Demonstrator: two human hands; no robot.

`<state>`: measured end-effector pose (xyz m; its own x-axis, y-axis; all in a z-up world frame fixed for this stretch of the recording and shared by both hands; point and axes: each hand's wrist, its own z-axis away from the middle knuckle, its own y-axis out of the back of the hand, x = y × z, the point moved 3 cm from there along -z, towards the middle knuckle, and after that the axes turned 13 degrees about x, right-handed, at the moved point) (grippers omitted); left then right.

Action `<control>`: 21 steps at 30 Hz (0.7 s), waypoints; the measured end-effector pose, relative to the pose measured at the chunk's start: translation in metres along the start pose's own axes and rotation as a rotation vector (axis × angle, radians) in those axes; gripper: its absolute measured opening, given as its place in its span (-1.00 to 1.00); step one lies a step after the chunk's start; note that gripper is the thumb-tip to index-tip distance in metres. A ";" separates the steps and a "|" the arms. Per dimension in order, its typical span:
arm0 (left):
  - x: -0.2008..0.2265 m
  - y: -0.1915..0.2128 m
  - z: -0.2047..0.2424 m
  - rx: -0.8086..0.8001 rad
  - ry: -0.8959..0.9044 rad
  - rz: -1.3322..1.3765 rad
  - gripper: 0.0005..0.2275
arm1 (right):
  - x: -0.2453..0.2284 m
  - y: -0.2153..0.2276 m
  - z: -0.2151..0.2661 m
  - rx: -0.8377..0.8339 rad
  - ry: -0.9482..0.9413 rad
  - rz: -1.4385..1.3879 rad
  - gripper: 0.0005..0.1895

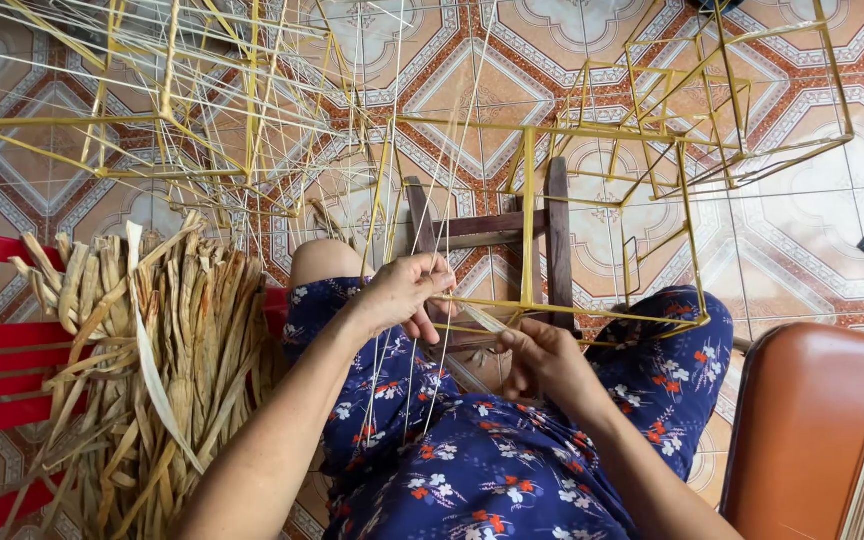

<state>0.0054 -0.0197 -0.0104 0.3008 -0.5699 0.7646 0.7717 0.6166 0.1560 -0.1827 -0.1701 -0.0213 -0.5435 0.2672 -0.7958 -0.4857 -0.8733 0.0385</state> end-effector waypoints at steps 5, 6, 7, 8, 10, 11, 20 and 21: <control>0.006 0.000 0.009 -0.126 -0.222 -0.018 -0.80 | -0.048 -0.007 0.004 -0.098 0.020 -0.198 -0.63; 0.007 -0.003 0.010 -0.125 -0.223 -0.020 -0.80 | -0.063 -0.010 0.006 -0.099 0.021 -0.200 -0.63; 0.007 -0.006 0.011 -0.092 -0.193 0.031 -0.78 | -0.080 -0.012 0.007 -0.102 0.048 -0.370 -0.62; 0.007 -0.008 0.012 -0.058 -0.164 0.082 -0.76 | -0.096 -0.014 0.009 -0.107 0.075 -0.541 -0.60; 0.006 -0.011 0.012 0.081 -0.144 -0.009 -0.80 | -0.087 -0.004 0.010 -0.044 0.093 -0.511 -0.56; 0.007 -0.010 0.011 0.219 -0.122 -0.105 -0.80 | -0.083 0.002 0.010 0.020 0.114 -0.485 -0.52; -0.013 -0.011 -0.011 0.196 0.000 -0.145 -0.73 | 0.008 -0.038 -0.004 0.223 0.771 0.248 -0.46; -0.014 -0.008 -0.012 0.196 -0.002 -0.149 -0.73 | 0.013 -0.038 -0.015 0.226 0.773 0.244 -0.46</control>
<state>0.0019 -0.0227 -0.0299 0.1905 -0.6620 0.7249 0.6840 0.6192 0.3857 -0.1612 -0.1395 -0.0426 -0.0695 -0.3447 -0.9362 -0.5856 -0.7456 0.3180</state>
